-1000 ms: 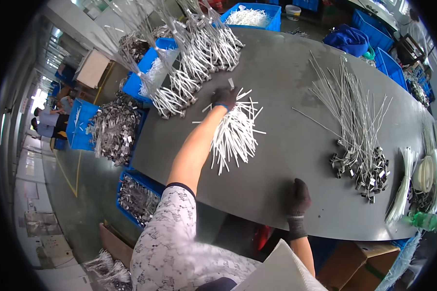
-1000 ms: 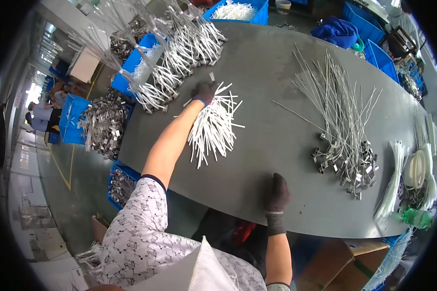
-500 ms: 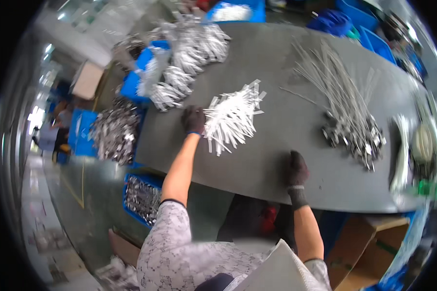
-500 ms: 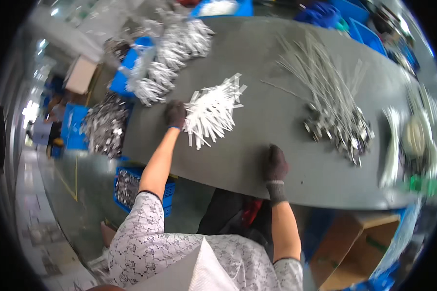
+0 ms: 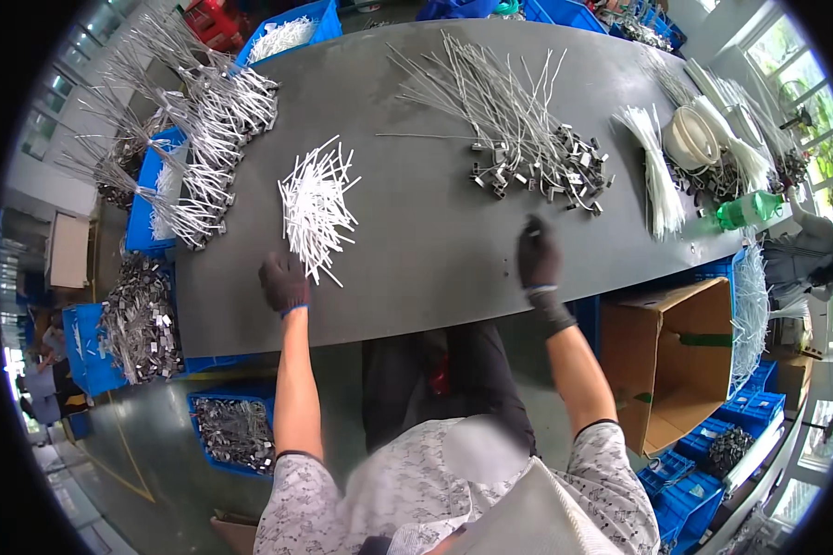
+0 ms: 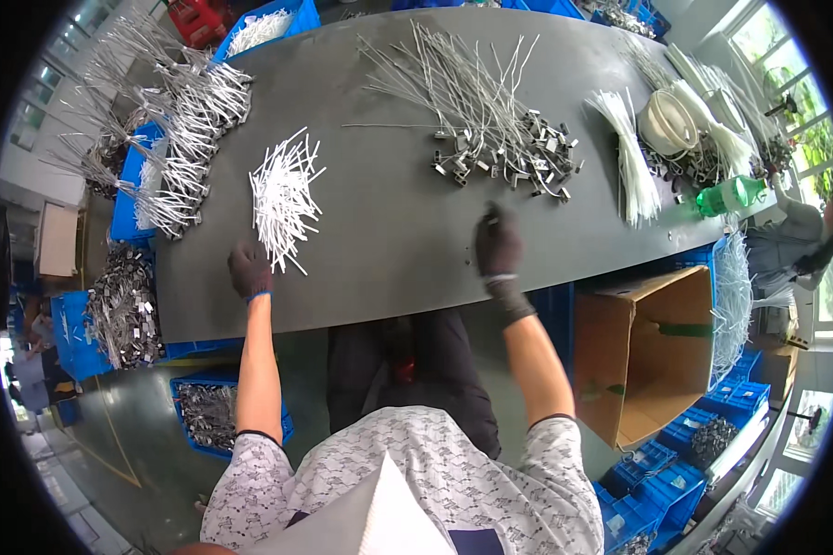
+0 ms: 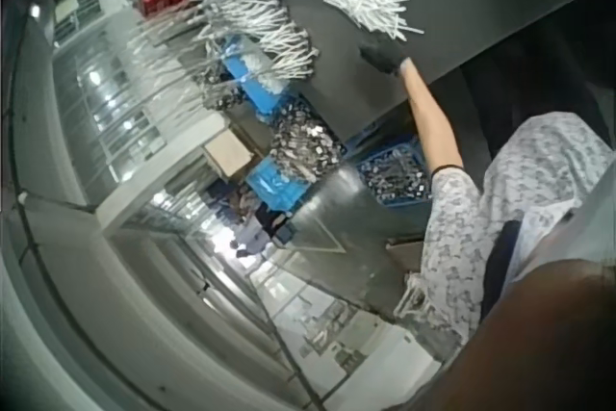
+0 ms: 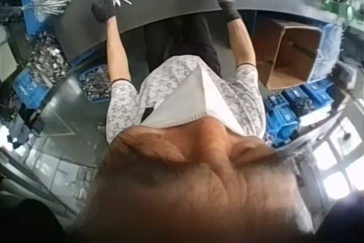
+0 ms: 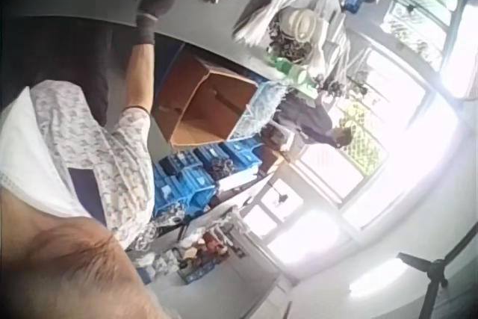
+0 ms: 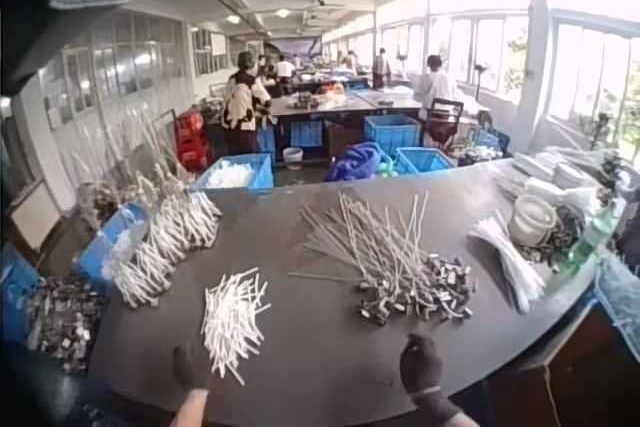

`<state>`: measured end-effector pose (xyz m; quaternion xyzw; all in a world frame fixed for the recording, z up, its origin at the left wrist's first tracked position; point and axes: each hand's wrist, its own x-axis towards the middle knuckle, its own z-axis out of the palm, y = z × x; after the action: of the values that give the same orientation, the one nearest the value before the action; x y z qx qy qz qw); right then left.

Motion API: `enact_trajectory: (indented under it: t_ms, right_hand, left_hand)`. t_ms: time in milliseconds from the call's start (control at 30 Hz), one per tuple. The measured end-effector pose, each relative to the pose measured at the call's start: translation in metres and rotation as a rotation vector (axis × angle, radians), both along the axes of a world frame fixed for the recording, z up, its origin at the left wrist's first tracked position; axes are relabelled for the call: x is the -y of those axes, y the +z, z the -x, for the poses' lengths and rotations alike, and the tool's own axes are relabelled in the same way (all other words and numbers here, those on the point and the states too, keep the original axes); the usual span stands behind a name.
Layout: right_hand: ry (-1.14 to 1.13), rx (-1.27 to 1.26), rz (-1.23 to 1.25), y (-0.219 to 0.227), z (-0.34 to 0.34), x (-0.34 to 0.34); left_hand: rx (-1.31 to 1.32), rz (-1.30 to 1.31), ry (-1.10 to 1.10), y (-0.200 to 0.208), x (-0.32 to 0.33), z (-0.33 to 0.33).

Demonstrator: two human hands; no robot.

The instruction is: Sorting and bundling white electrical wires at a workbench.

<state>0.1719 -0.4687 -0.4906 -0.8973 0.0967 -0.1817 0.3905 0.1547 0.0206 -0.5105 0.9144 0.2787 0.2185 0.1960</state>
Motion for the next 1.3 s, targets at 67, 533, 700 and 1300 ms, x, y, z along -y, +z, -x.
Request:
enact_trajectory:
  t_ms: [67,533,700,1300]
  right_hand:
    - [-0.182,0.095,0.365,0.005,-0.022,0.068]
    - [-0.015,-0.3,-0.071,0.003,0.046,0.129]
    - [-0.015,-0.126,-0.643,-0.038,0.219,0.101]
    - [0.466,-0.568,0.539,-0.037,0.334,0.071]
  left_hand:
    - [-0.171,0.08,0.071,0.0,0.016,0.021]
    - [-0.414,0.143,-0.064,-0.009,0.033,0.018]
    - [-0.209,0.368,-0.117,-0.004,0.046,0.023]
    - [0.41,2.011,-0.174,0.066,0.328,0.038]
